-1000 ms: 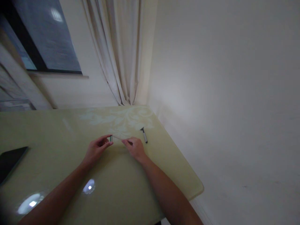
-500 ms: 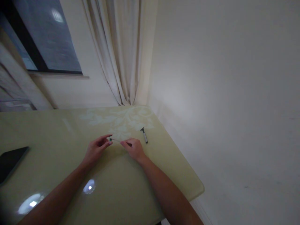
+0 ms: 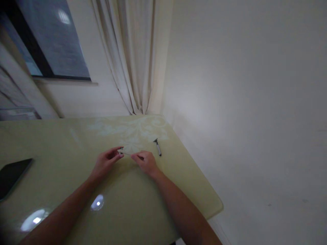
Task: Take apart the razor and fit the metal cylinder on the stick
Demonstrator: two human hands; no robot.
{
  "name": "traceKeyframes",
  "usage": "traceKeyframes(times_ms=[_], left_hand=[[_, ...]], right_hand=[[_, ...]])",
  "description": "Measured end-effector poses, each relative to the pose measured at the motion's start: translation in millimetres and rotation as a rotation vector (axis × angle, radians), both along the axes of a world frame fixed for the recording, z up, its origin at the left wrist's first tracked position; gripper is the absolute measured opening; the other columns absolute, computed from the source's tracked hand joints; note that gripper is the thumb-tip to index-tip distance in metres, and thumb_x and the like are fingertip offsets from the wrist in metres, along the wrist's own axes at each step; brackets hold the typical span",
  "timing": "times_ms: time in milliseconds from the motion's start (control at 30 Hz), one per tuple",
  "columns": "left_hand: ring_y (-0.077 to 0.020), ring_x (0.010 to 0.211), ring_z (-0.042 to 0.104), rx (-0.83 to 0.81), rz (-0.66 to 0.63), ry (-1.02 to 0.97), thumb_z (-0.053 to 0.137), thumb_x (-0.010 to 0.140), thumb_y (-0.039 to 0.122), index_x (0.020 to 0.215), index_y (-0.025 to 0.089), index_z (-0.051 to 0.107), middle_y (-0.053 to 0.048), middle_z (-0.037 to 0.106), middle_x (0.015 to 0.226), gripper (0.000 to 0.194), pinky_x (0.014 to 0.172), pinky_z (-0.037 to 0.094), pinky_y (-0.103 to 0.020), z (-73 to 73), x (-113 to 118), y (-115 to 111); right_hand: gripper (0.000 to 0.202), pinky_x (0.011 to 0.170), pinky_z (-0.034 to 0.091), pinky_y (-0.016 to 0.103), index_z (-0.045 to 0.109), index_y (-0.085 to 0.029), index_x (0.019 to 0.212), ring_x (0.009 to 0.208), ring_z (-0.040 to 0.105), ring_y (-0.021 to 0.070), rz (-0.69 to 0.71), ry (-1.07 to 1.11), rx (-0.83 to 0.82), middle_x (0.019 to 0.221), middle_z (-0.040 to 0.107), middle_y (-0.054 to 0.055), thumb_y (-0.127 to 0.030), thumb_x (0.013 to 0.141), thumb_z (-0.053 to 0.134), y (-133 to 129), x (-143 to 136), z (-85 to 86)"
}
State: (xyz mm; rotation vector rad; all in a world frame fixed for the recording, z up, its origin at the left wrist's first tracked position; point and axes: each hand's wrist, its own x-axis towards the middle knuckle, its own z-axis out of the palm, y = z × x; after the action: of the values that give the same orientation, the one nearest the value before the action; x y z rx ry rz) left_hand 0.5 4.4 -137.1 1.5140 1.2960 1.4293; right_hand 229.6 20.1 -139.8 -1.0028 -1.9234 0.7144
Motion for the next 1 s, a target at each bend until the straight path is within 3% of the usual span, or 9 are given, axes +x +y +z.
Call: traceKeyframes(times_ms=[100, 233, 367, 500, 600, 767, 867, 1000], left_hand=[[-0.0118, 0.059, 0.051, -0.004, 0.010, -0.015, 0.087, 0.070, 0.049, 0.109, 0.016, 0.082, 0.002, 0.062, 0.068, 0.051, 0.057, 0.040, -0.024, 0.6, 0.7, -0.4], [-0.0122, 0.060, 0.052, -0.003, 0.001, -0.010, 0.086, 0.072, 0.048, 0.110, 0.016, 0.082, 0.002, 0.061, 0.068, 0.050, 0.058, 0.041, -0.024, 3.4, 1.7, -2.3], [-0.0118, 0.059, 0.051, -0.001, -0.002, -0.010, 0.086, 0.072, 0.048, 0.108, 0.016, 0.082, 0.003, 0.061, 0.067, 0.049, 0.057, 0.040, -0.023, 4.4, 1.7, -3.0], [-0.0122, 0.060, 0.052, 0.005, -0.005, -0.009, 0.085, 0.073, 0.049, 0.111, 0.017, 0.082, 0.002, 0.062, 0.068, 0.050, 0.058, 0.040, -0.024, 3.0, 1.2, -1.9], [-0.0119, 0.060, 0.051, 0.006, 0.002, -0.014, 0.086, 0.072, 0.049, 0.109, 0.017, 0.082, 0.003, 0.061, 0.068, 0.049, 0.057, 0.040, -0.023, 1.9, 1.3, -1.1], [-0.0121, 0.060, 0.052, 0.010, -0.004, 0.005, 0.086, 0.072, 0.049, 0.111, 0.018, 0.082, 0.003, 0.062, 0.068, 0.050, 0.058, 0.040, -0.024, 0.1, 0.5, -0.7], [-0.0121, 0.060, 0.052, 0.004, 0.003, 0.005, 0.087, 0.072, 0.050, 0.109, 0.017, 0.082, 0.002, 0.062, 0.069, 0.050, 0.057, 0.039, -0.024, -1.1, -0.1, -0.4], [-0.0125, 0.061, 0.053, -0.002, -0.008, 0.001, 0.086, 0.072, 0.049, 0.113, 0.018, 0.081, 0.002, 0.063, 0.071, 0.052, 0.058, 0.040, -0.024, -1.3, 0.2, 0.0]], right_hand=[[0.048, 0.064, 0.038, 0.027, 0.086, -0.017, 0.092, 0.066, 0.057, 0.0152, -0.067, 0.008, -0.020, 0.071, 0.069, 0.004, -0.057, 0.102, 0.060, -0.1, 0.0, 0.1], [0.047, 0.065, 0.038, 0.027, 0.085, -0.017, 0.090, 0.066, 0.056, 0.0148, -0.009, -0.011, -0.015, 0.070, 0.067, 0.003, -0.056, 0.102, 0.060, -0.5, -0.1, 0.2], [0.047, 0.066, 0.038, 0.027, 0.085, -0.016, 0.087, 0.066, 0.057, 0.0149, -0.094, -0.004, -0.007, 0.070, 0.068, 0.003, -0.054, 0.102, 0.061, -0.1, -0.4, -0.8], [0.047, 0.065, 0.038, 0.027, 0.084, -0.017, 0.089, 0.066, 0.056, 0.0143, -0.035, -0.025, 0.005, 0.070, 0.067, 0.003, -0.054, 0.102, 0.061, -0.1, -0.6, -0.7], [0.048, 0.065, 0.037, 0.028, 0.084, -0.016, 0.087, 0.066, 0.056, 0.0151, -0.107, -0.034, 0.015, 0.070, 0.068, 0.004, -0.054, 0.103, 0.059, -0.4, -0.6, 0.4], [0.049, 0.068, 0.040, 0.027, 0.084, -0.017, 0.088, 0.068, 0.058, 0.0152, -0.038, -0.049, 0.017, 0.073, 0.070, 0.004, -0.055, 0.104, 0.058, -1.5, -0.7, 0.9], [0.049, 0.068, 0.040, 0.028, 0.084, -0.017, 0.088, 0.069, 0.059, 0.0160, -0.121, -0.049, -0.007, 0.074, 0.072, 0.005, -0.056, 0.104, 0.058, -2.1, -0.4, 1.3], [0.048, 0.067, 0.039, 0.027, 0.085, -0.017, 0.092, 0.068, 0.058, 0.0153, -0.025, -0.041, 0.004, 0.074, 0.070, 0.004, -0.056, 0.104, 0.058, -2.9, 0.1, 1.5]])
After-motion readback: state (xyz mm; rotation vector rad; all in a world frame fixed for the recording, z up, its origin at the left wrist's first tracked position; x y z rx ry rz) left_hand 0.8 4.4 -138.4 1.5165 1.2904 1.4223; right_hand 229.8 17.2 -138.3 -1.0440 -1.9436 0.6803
